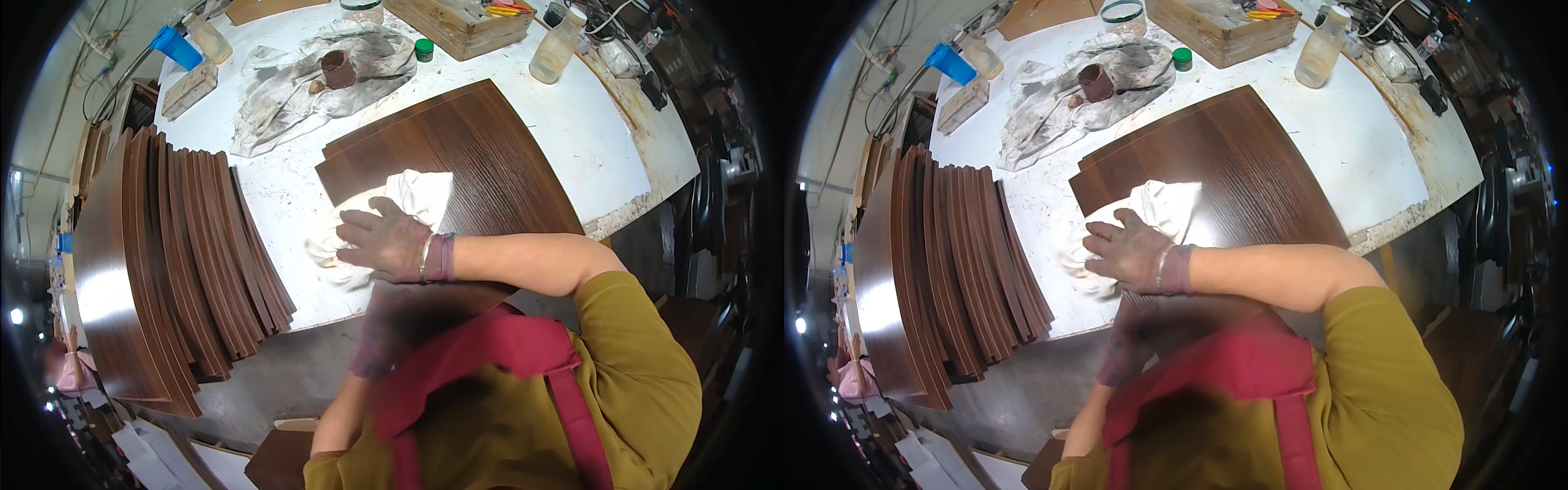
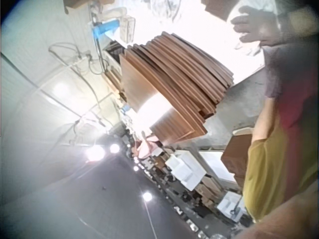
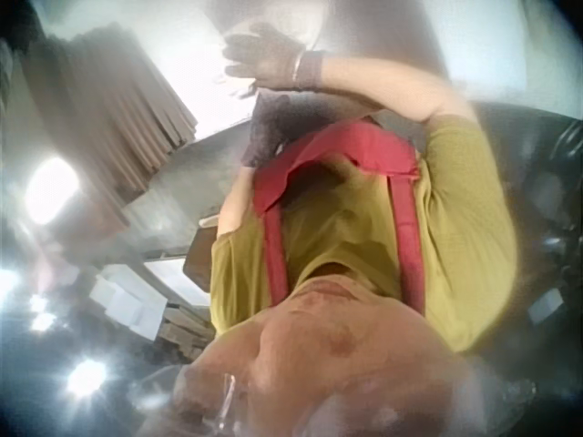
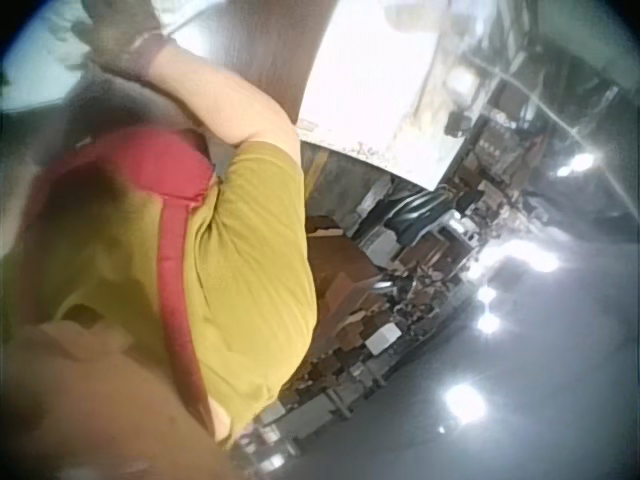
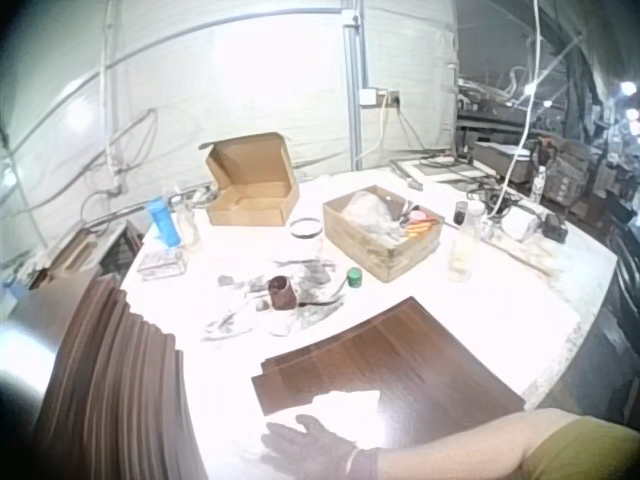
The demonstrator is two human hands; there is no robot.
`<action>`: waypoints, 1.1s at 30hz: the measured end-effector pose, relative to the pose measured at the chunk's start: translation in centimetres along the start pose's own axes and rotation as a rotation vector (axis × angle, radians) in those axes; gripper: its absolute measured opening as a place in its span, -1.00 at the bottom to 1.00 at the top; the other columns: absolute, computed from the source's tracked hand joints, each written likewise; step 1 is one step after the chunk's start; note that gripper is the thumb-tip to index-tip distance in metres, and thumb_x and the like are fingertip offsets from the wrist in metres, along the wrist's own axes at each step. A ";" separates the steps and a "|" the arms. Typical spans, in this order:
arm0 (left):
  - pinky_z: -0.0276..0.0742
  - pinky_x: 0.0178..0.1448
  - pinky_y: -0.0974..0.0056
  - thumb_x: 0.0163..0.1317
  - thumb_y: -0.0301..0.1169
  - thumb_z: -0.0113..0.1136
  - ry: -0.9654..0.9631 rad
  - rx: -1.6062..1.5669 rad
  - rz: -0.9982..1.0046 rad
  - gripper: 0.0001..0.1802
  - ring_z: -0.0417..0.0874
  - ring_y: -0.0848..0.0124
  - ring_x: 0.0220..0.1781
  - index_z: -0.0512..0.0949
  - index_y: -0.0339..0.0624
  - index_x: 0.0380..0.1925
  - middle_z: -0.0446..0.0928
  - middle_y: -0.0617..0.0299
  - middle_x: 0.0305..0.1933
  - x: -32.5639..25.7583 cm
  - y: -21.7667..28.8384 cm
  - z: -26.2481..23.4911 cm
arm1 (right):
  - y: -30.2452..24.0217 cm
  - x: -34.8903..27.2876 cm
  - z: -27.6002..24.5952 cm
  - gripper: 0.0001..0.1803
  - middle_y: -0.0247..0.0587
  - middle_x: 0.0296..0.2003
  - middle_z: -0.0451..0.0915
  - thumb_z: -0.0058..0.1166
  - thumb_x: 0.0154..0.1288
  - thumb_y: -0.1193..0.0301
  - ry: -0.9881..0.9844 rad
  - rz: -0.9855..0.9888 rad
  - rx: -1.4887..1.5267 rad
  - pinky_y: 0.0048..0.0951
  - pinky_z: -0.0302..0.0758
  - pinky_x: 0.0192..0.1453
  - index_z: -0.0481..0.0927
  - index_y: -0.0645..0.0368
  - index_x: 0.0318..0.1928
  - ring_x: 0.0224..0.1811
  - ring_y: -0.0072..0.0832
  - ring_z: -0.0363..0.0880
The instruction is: The person wipes the surface of several wooden panels one at a time with a cloth dampened from a plastic bottle. The person picks up each panel from a stack, applies liquid to the cloth, wipes the panel, and places it into a new stack.
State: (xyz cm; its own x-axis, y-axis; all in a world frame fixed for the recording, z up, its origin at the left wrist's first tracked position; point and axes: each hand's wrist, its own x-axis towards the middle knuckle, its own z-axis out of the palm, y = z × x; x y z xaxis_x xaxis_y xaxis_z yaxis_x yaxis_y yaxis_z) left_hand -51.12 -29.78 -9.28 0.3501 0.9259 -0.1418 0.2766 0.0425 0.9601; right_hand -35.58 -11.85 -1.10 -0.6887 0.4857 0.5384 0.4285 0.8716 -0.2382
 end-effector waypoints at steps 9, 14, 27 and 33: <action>0.45 0.08 0.07 0.31 -0.55 -0.08 -0.102 0.273 0.108 -0.73 0.53 0.05 0.02 0.50 -0.30 -0.03 0.50 -0.05 0.00 1.6 1.7 0.7 | 14.3 -2.5 0.9 -0.73 -0.11 -0.20 0.59 0.08 0.14 0.40 -0.008 0.390 -0.233 -0.19 0.49 0.01 0.66 -0.04 -0.12 -0.11 -0.18 0.54; 0.42 0.15 0.07 0.30 -0.56 -0.09 0.012 0.265 0.065 -0.70 0.49 0.00 0.09 0.48 -0.31 0.02 0.46 -0.10 0.08 0.2 2.5 0.0 | 4.9 -4.0 7.4 -0.83 -0.28 -0.23 0.52 0.03 0.18 0.32 -0.043 0.240 0.137 -0.16 0.47 -0.02 0.59 -0.04 -0.21 -0.10 -0.27 0.52; 0.33 0.32 0.06 0.30 -0.60 -0.12 0.137 0.356 0.126 -0.60 0.38 -0.12 0.29 0.42 -0.36 0.14 0.34 -0.23 0.27 1.1 5.2 0.9 | 17.0 -12.2 -11.6 -0.50 -0.17 0.08 0.43 0.25 0.15 0.31 -0.220 0.681 -0.104 -0.27 0.43 0.21 0.53 -0.13 0.14 0.13 -0.30 0.41; 0.36 0.32 0.11 0.35 -0.50 -0.09 0.213 0.383 0.192 -0.61 0.39 -0.06 0.31 0.40 -0.37 0.16 0.37 -0.18 0.27 2.2 5.8 1.5 | 20.4 -13.0 -14.8 -0.63 0.08 -0.08 0.59 0.12 0.22 0.21 -0.141 0.958 -0.229 -0.22 0.50 0.10 0.64 0.15 -0.05 0.00 -0.13 0.56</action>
State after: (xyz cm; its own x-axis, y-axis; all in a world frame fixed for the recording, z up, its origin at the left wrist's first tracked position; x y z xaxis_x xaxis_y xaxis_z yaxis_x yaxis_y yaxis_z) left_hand -47.42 -28.08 -4.36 0.2470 0.9615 0.1209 0.5488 -0.2416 0.8003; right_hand -9.27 -1.36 -1.01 -0.0496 0.9942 0.0958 0.9323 0.0805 -0.3526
